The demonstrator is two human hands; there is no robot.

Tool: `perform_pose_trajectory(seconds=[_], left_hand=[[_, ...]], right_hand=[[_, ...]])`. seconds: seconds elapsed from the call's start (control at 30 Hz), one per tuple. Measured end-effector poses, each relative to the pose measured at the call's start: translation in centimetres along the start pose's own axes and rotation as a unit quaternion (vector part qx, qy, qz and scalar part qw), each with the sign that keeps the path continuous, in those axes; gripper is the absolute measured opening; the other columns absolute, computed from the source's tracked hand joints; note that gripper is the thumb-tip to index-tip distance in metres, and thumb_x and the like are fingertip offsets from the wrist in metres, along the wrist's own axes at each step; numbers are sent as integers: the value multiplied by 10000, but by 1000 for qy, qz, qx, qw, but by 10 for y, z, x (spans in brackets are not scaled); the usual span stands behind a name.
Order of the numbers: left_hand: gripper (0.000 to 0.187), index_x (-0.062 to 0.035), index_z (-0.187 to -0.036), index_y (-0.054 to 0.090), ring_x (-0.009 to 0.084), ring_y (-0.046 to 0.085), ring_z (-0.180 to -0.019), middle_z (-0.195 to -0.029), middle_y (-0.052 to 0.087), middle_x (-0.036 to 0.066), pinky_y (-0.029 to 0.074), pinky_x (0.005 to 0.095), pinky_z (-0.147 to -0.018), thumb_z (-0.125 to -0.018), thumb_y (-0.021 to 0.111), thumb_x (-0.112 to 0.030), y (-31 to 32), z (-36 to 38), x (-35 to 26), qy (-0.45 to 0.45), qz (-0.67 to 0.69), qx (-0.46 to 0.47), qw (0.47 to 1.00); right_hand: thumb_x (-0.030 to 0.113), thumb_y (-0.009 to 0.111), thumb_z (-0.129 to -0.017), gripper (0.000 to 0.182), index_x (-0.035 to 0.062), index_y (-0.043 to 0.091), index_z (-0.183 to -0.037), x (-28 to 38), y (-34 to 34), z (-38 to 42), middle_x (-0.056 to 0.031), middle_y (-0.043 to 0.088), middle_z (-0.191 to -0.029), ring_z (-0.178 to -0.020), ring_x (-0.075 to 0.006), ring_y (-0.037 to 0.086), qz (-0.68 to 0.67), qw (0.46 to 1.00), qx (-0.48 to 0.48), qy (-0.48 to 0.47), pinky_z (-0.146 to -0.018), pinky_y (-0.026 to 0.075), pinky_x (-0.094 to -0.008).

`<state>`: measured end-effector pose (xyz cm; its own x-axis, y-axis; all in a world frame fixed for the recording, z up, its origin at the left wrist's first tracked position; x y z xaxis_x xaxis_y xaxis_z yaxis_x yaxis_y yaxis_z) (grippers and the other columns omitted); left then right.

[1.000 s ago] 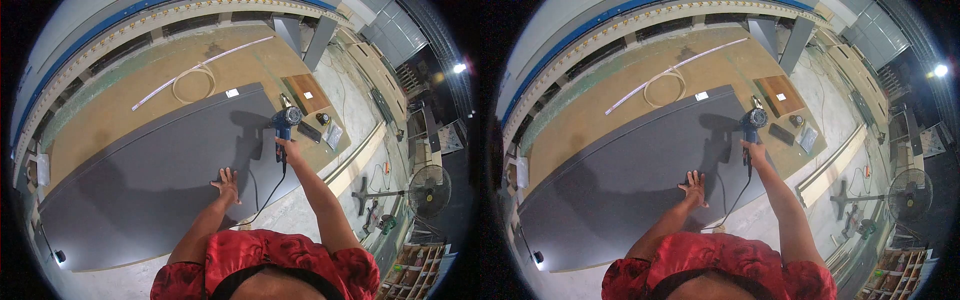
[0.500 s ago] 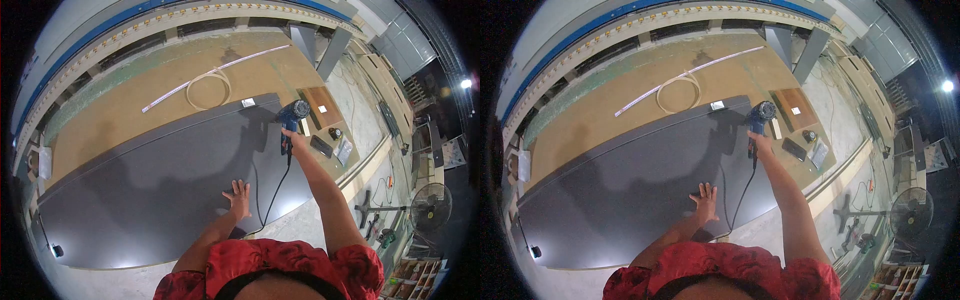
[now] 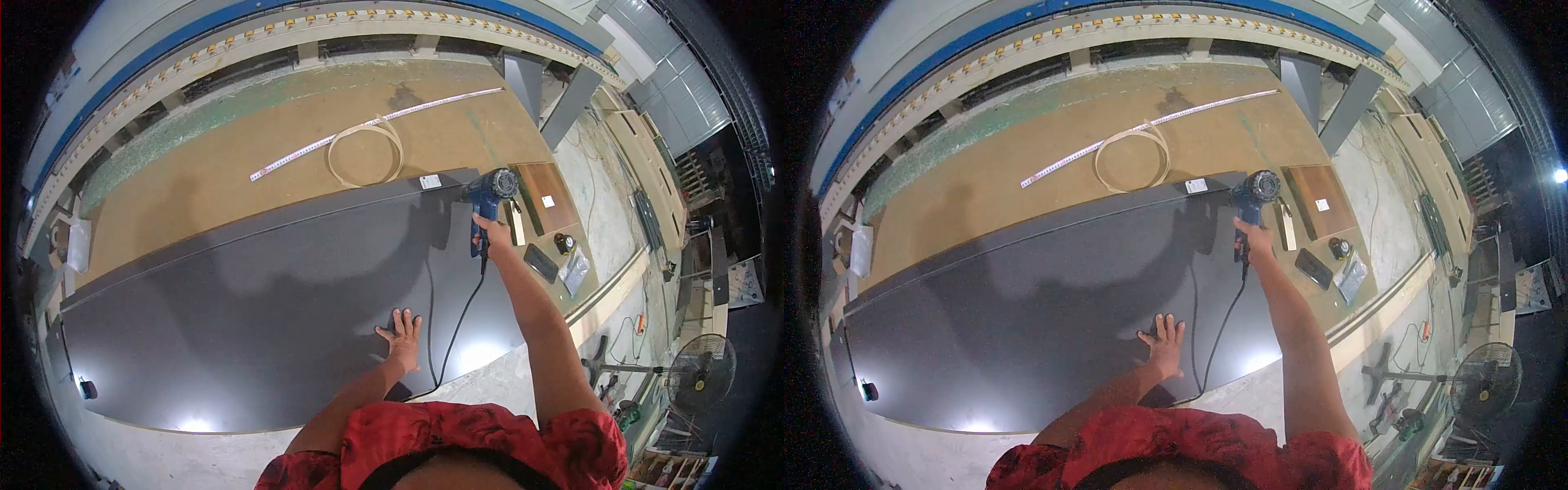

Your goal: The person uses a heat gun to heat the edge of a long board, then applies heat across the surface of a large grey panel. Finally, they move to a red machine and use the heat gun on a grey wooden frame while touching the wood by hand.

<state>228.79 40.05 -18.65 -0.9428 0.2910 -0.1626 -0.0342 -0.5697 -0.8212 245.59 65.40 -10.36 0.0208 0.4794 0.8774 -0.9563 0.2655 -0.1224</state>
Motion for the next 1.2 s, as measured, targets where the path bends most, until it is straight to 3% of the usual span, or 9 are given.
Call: perform_pose_trajectory(seconds=[0.33, 0.6, 0.7, 0.77, 0.93, 1.0, 1.2], left_hand=[[1246, -12, -1392, 62, 520, -37, -1282, -1424, -10, 280, 225, 789, -793, -504, 788, -497, 0, -2, 4, 11, 47, 6, 999], [1240, -26, -1396, 77, 521, -35, -1282, -1427, 4, 273, 224, 788, -793, -497, 788, -498, 4, -3, 4, 8, 54, -16, 998], [1236, -33, -1397, 87, 523, -31, -1281, -1430, 9, 264, 223, 788, -793, -492, 792, -491, 4, -4, 3, 4, 57, -11, 998], [1234, -36, -1397, 97, 521, -26, -1282, -1431, 13, 259, 222, 789, -794, -485, 795, -487, 3, -2, 3, 4, 52, -8, 999], [1238, -38, -1398, 98, 519, -24, -1283, -1429, 30, 263, 225, 790, -791, -482, 791, -499, 12, -6, 1, -2, 19, -23, 1000], [1243, -35, -1398, 94, 518, -25, -1284, -1429, 34, 264, 229, 789, -790, -481, 790, -504, 10, -6, 0, -6, 1, -28, 1000], [1251, -9, -1394, 61, 526, -9, -1278, -1429, 19, 274, 251, 782, -782, -503, 776, -518, 5, -2, 2, 2, 13, -8, 1000]], right_hand=[[192, 768, -662, 295, -8, 582, -773, 20, 19, -27, -86, 542, -653, -470, -172, 507, -29, 999, 0, -22, -412, 446, -300], [199, 765, -663, 299, -11, 582, -773, 23, 28, -19, -91, 540, -634, -460, -174, 512, 27, 1000, -3, -17, -410, 439, -296], [195, 766, -662, 293, -8, 584, -769, 23, 31, -13, -83, 537, -628, -459, -169, 508, 14, 999, 17, -33, -410, 438, -292], [283, 751, -681, 326, 30, 598, -819, 13, 33, -16, -82, 548, -635, -461, -179, 543, 26, 998, 44, -23, -404, 440, -302], [261, 754, -678, 348, 17, 589, -863, 12, 58, 17, -84, 547, -655, -474, -174, 541, 7, 997, 78, -13, -410, 442, -303], [177, 756, -675, 281, 3, 574, -801, 15, 70, 31, -70, 533, -634, -448, -155, 500, -5, 993, 120, 4, -413, 434, -282], [183, 770, -659, 301, -9, 567, -770, 7, 96, 48, -74, 529, -599, -422, -155, 503, 0, 987, 162, 11, -386, 422, -282]])
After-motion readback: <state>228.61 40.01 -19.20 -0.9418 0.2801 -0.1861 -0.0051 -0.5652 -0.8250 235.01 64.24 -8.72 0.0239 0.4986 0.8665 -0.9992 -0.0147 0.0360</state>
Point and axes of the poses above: each hand's wrist, its own z-axis away from the middle knuckle, its own y-axis out of the palm, x = y × z, the point moved 1 cm from there along -z, towards the middle knuckle
